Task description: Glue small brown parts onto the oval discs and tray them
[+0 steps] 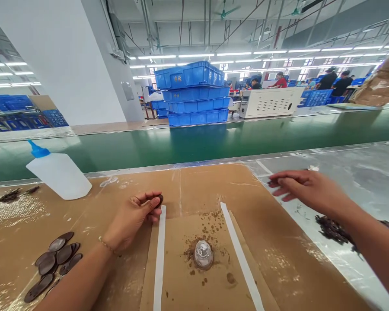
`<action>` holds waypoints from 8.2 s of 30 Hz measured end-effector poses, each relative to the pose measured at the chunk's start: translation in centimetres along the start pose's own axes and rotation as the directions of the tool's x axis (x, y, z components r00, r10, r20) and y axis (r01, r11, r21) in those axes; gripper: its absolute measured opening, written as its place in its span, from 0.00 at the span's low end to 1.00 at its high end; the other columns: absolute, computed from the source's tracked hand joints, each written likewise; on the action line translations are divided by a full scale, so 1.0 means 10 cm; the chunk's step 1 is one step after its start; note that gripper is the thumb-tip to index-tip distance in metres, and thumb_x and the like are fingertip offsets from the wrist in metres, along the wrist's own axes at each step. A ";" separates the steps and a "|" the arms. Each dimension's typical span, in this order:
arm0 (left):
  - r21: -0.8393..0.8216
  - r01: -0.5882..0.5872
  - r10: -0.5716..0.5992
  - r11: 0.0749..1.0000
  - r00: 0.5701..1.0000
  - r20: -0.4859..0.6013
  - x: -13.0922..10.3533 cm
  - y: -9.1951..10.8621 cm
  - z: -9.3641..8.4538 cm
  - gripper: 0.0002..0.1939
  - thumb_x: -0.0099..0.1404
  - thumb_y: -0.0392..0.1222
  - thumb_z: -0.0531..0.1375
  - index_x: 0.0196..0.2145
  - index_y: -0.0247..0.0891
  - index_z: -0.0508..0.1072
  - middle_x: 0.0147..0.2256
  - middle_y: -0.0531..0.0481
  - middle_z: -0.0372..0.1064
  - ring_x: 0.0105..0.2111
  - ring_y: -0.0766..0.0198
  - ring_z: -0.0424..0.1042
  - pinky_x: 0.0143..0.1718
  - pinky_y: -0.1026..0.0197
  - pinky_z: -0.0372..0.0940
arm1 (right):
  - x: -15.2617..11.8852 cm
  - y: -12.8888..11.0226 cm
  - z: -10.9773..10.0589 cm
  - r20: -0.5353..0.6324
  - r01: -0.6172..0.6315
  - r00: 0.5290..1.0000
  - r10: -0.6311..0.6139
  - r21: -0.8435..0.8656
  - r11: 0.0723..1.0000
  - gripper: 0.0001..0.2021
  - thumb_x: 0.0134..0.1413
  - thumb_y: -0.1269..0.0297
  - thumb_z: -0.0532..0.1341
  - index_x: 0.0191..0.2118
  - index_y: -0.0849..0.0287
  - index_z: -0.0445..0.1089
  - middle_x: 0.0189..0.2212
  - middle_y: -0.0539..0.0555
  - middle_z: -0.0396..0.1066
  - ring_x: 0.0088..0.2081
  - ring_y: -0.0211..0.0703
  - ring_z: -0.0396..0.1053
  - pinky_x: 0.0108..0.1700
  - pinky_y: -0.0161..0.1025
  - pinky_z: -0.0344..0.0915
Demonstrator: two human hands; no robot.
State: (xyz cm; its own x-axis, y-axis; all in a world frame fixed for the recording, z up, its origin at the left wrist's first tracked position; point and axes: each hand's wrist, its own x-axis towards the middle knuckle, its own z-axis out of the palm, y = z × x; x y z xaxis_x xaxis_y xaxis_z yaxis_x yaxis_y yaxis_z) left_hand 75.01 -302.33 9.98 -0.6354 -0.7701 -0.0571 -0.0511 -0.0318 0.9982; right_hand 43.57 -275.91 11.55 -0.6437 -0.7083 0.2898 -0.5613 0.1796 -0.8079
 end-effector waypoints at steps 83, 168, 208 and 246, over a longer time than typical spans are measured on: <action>0.379 -0.194 0.252 0.905 0.961 -0.110 0.03 0.01 0.05 0.06 0.54 0.41 0.63 0.29 0.38 0.70 0.38 0.50 0.76 0.25 0.70 0.66 0.24 0.66 0.62 | -0.47 -1.11 1.21 0.639 0.189 0.757 -0.133 -0.019 0.982 0.09 0.52 0.61 0.61 0.32 0.59 0.76 0.27 0.50 0.74 0.28 0.37 0.70 0.31 0.35 0.64; -0.062 -0.062 0.067 0.996 0.995 0.073 -0.27 0.10 0.23 0.19 0.56 0.39 0.66 0.47 0.38 0.74 0.49 0.50 0.72 0.42 0.66 0.72 0.49 0.61 0.66 | -0.48 -1.10 1.27 0.597 0.233 0.774 -0.211 0.042 0.972 0.06 0.49 0.68 0.62 0.24 0.59 0.73 0.23 0.48 0.70 0.25 0.35 0.67 0.30 0.34 0.62; -0.029 -0.103 0.107 0.994 0.970 0.218 -0.57 0.24 0.49 0.13 0.52 0.38 0.69 0.37 0.49 0.80 0.38 0.55 0.78 0.35 0.67 0.75 0.38 0.70 0.71 | -0.46 -1.20 1.45 0.259 -0.057 0.946 -0.194 0.723 0.688 0.04 0.54 0.60 0.65 0.34 0.53 0.76 0.34 0.48 0.77 0.38 0.36 0.73 0.46 0.37 0.69; 0.055 -0.056 0.047 0.997 0.987 0.154 -0.49 0.30 0.32 0.13 0.55 0.43 0.68 0.33 0.38 0.69 0.31 0.54 0.74 0.35 0.68 0.73 0.40 0.68 0.67 | -0.47 -1.20 1.38 0.319 -0.111 0.911 -0.261 0.800 0.589 0.03 0.56 0.64 0.65 0.34 0.53 0.77 0.33 0.46 0.78 0.35 0.27 0.70 0.42 0.26 0.66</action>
State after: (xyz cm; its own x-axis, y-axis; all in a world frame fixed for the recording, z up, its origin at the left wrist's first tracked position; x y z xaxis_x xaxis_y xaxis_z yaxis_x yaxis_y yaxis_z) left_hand 75.47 -296.63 13.24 -0.7479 -0.6637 -0.0122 -0.0574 0.0464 0.9973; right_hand 60.52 -284.13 12.75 -0.2736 -0.9101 0.3113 0.1574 -0.3616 -0.9189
